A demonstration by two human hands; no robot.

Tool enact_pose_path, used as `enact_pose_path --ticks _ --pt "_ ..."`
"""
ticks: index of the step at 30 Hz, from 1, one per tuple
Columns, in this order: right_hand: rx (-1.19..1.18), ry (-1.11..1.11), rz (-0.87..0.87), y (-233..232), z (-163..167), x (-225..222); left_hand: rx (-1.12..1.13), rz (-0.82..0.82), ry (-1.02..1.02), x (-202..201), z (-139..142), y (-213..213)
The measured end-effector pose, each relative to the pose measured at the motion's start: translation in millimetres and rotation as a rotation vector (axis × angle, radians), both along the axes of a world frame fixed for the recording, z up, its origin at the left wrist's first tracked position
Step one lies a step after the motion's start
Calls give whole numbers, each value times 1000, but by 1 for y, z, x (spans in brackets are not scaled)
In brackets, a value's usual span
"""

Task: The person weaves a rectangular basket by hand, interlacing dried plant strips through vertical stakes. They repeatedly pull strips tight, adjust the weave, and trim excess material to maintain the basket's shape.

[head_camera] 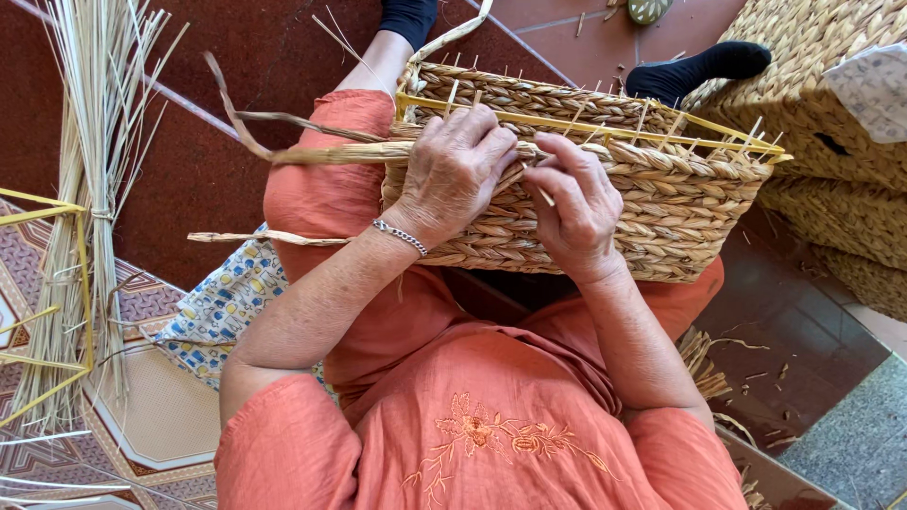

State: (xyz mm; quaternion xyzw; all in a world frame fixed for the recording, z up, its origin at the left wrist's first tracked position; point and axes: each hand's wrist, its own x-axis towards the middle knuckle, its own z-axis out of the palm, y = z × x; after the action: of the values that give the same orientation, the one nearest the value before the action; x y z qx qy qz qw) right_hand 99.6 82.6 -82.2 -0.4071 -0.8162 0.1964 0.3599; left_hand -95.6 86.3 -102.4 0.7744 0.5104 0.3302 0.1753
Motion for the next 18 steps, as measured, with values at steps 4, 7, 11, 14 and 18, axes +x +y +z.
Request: enact_pose_path --ticks 4,7,11,14,18 --pt "-56 -16 -6 14 -5 3 122 -21 152 7 -10 2" --pt "-119 -47 -86 27 -9 0 152 -12 162 5 -2 -3" --pt "-275 -49 -169 38 -15 -7 256 85 179 -3 19 -28" --pt "-50 -156 -101 39 -19 -13 67 22 248 -13 24 -50" --pt "-31 -88 93 38 -10 -8 -131 -5 514 -23 22 -58"
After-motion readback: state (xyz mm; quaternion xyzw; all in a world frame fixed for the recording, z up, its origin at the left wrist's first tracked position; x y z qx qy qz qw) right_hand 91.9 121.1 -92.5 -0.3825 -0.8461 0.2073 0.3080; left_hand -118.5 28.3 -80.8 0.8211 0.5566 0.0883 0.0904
